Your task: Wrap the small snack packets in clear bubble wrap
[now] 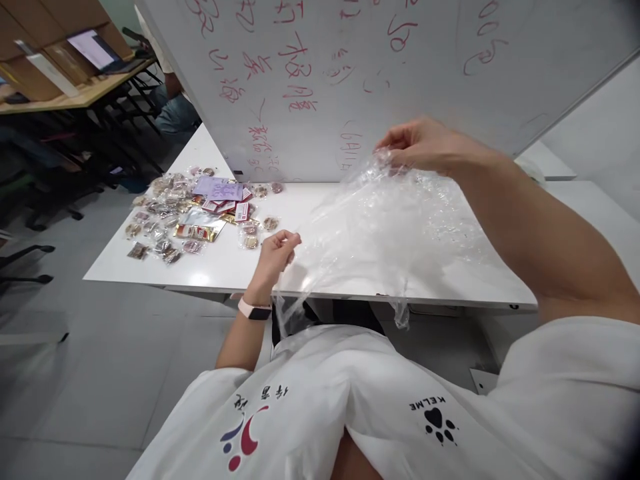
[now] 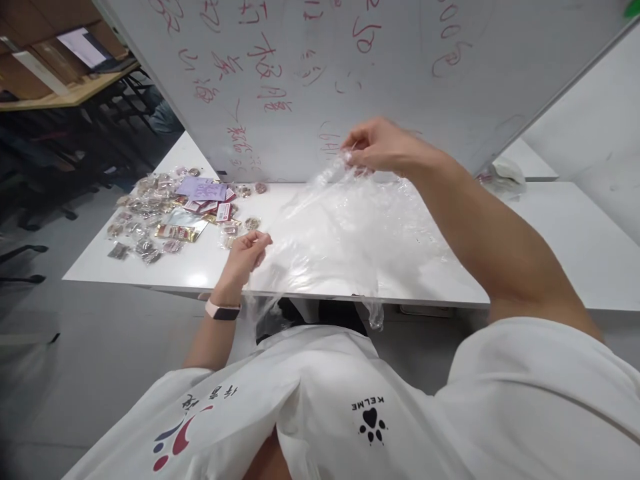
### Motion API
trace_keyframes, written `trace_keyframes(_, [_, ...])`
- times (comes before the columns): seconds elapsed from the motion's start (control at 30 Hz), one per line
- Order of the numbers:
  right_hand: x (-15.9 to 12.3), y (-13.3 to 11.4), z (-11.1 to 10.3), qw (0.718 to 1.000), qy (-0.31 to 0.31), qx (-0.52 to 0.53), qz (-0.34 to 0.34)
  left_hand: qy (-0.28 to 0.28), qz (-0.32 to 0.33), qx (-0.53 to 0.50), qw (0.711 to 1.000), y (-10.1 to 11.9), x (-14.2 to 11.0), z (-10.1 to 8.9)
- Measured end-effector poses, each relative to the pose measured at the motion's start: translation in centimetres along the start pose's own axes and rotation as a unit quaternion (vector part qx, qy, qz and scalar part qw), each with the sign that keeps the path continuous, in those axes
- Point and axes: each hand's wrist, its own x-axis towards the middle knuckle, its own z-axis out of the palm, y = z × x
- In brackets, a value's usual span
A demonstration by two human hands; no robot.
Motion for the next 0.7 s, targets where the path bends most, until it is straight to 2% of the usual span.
trace_keyframes(0.1, [-1.2, 0.5, -0.5, 0.978, 0.157, -0.13, -0.051, 0.071, 0.008, 0.058, 0.996, -0.5, 1.5, -1.5])
trace_keyframes(0.17, [-3.7, -0.6, 1.5, 0.953, 0.225, -0.175, -0.106, 0.096, 0.005, 0.101, 0.99, -1.2, 2.3, -1.6])
trace_keyframes(0.2, [-5.3, -1.2, 3.4, 0.949, 0.22, -0.182, -0.135, 0.1, 0.006, 0.131, 0.986, -1.6, 2.6, -1.5])
trace_keyframes(0.23, [-6.9, -1.6, 5.5, 0.954, 0.181, -0.165, -0.174, 0.1, 0.01, 0.165, 0.981, -1.9, 2.9, -1.3])
trace_keyframes(0.3, [-9.7, -1.3, 10.1, 0.963, 0.037, -0.13, -0.235, 0.097, 0.026, 0.249, 0.963, -2.3, 3.4, -0.8])
trace_keyframes(0.37, [-11.0, 1.0, 13.5, 0.964, -0.036, -0.147, -0.219, 0.089, 0.041, 0.341, 0.935, -2.4, 3.8, -0.4])
trace_keyframes(0.4, [-11.0, 2.9, 14.3, 0.965, -0.067, -0.171, -0.19, 0.081, 0.046, 0.383, 0.919, -2.4, 4.0, -0.3])
trace_keyframes(0.43, [-10.7, 5.0, 14.4, 0.965, -0.078, -0.2, -0.149, 0.072, 0.05, 0.418, 0.904, -2.4, 4.1, -0.2])
trace_keyframes(0.47, [-10.2, 7.2, 13.9, 0.966, -0.058, -0.233, -0.094, 0.061, 0.053, 0.444, 0.892, -2.4, 4.2, -0.2])
trace_keyframes(0.5, [-9.7, 9.2, 12.9, 0.962, -0.036, -0.266, -0.047, 0.049, 0.056, 0.463, 0.883, -2.4, 4.3, -0.1])
trace_keyframes(0.57, [-8.7, 11.8, 10.3, 0.95, 0.005, -0.312, 0.0, 0.038, 0.069, 0.489, 0.869, -2.5, 4.5, 0.2])
trace_keyframes(0.63, [-8.5, 11.7, 8.2, 0.941, 0.027, -0.337, -0.008, 0.038, 0.101, 0.51, 0.853, -2.3, 4.9, 0.6])
trace_keyframes(0.7, [-9.0, 9.4, 7.7, 0.937, 0.058, -0.343, -0.042, 0.059, 0.146, 0.521, 0.839, -2.0, 5.7, 0.7])
